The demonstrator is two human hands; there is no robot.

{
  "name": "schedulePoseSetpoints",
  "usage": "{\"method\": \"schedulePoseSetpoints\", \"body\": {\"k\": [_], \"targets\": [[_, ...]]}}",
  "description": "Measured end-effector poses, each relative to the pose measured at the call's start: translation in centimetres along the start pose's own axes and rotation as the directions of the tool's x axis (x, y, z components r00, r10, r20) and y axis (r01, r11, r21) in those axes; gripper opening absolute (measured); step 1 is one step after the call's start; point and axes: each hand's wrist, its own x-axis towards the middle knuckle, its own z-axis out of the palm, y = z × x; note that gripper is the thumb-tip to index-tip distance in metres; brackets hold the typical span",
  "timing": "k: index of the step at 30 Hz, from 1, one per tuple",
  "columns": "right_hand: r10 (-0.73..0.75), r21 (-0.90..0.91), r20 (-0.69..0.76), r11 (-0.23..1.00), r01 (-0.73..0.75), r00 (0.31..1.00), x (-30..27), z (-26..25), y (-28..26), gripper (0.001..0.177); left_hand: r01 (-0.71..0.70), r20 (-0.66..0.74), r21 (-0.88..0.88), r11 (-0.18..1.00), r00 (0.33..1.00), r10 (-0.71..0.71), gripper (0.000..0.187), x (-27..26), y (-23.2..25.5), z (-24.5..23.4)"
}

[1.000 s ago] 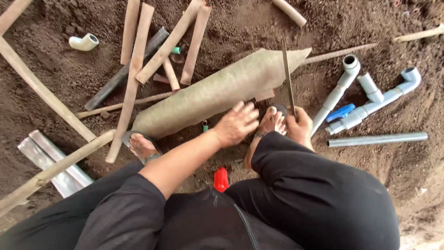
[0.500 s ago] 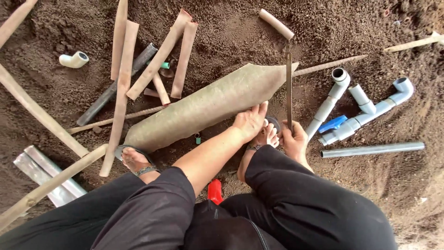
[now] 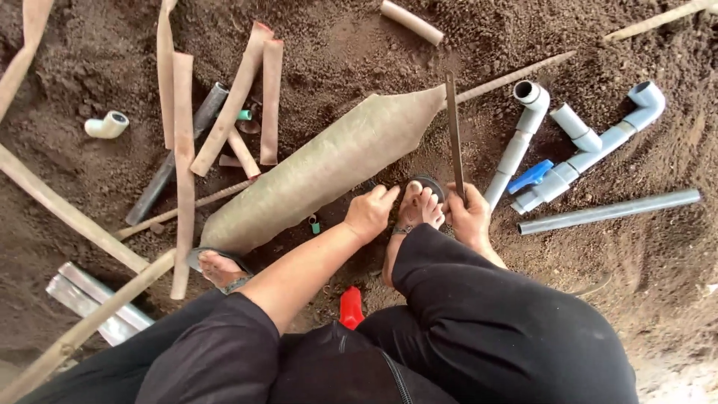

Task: The person sits on the ground and uses a hacksaw to cut a long, light-colored pipe. They hold the pipe steady with their left hand and saw with their right hand. The person also briefly handles a PVC pipe assembly and a metal rod before resuming the cutting task.

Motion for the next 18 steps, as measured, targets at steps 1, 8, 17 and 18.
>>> {"method": "schedulePoseSetpoints", "body": {"k": [1, 8, 17, 18], "targets": [[-0.001, 0.003, -0.006, 1.000, 0.001, 1.000, -0.3, -0.4, 0.3, 0.019, -0.007, 0.000, -0.001, 1.000, 1.000, 0.007, 0.042, 0.9, 0.3, -0.4], [0.051, 0.017, -0.029, 0.999, -0.051, 0.998, -0.3, -0.8, 1.5, 0.018, 0.166, 0.438, 0.017, 0.986, 0.885, -0.157, 0.083, 6.2, 3.3, -2.7], [0.118, -0.159, 0.002, 0.980, -0.116, 0.993, -2.4, -1.4, -1.4, 0.020, 0.166, 0.500, 0.084, 0.983, 0.846, -0.186, 0.081, 5.7, 4.0, -2.5], [0.163, -0.220, -0.016, 0.962, -0.163, 0.986, -3.0, -1.6, -3.0, 0.023, 0.076, 0.497, 0.063, 0.995, 0.862, -0.097, 0.079, 5.2, 3.3, -2.0]]}}
